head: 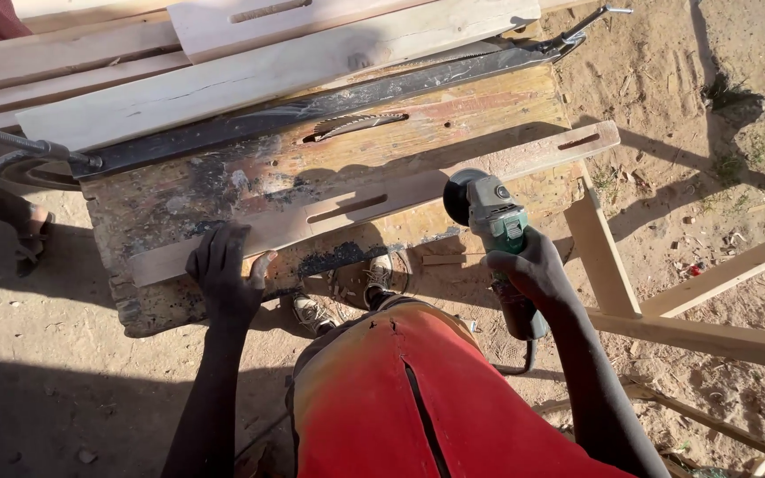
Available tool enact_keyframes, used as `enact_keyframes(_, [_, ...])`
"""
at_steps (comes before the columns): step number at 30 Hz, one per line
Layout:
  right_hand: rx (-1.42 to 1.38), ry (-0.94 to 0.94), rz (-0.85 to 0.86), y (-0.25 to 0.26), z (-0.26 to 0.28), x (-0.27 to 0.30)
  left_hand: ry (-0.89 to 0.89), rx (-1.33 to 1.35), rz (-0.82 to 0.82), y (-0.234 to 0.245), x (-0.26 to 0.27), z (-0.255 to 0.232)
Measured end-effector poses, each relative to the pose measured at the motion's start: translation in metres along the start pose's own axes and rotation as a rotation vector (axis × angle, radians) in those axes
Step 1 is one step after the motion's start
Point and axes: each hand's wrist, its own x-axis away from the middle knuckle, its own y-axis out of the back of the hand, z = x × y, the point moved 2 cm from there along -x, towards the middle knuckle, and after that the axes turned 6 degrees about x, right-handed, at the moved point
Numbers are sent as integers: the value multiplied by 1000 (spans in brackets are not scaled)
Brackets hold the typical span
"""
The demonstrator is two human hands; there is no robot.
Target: Using a handheld angle grinder with a sanding disc to smooth the surfaces and edges of a wooden board on a workbench.
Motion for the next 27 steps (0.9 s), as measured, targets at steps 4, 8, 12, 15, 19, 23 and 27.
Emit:
enact_keyframes(4, [69, 30, 62, -3, 0, -17, 37, 77, 68, -6, -15, -12])
enact_keyframes(8, [149, 65, 114, -6, 8, -29, 39, 39, 167, -11, -16, -17])
enact_keyframes(12, [271, 32, 122, -1, -9, -53, 33, 21, 167, -16, -10, -7])
enact_keyframes(15, [296, 15, 84, 18, 4, -56, 82, 92, 162, -11, -15, -15])
enact_keyframes(19, [289, 45, 40, 37, -4, -71, 113, 46, 157, -20, -5, -9])
enact_keyframes(23, [263, -129, -13, 39, 12, -67, 155, 38, 164, -9, -18, -16])
enact_keyframes(27, [318, -161, 50, 16, 17, -54, 151, 81, 157, -5, -21, -21])
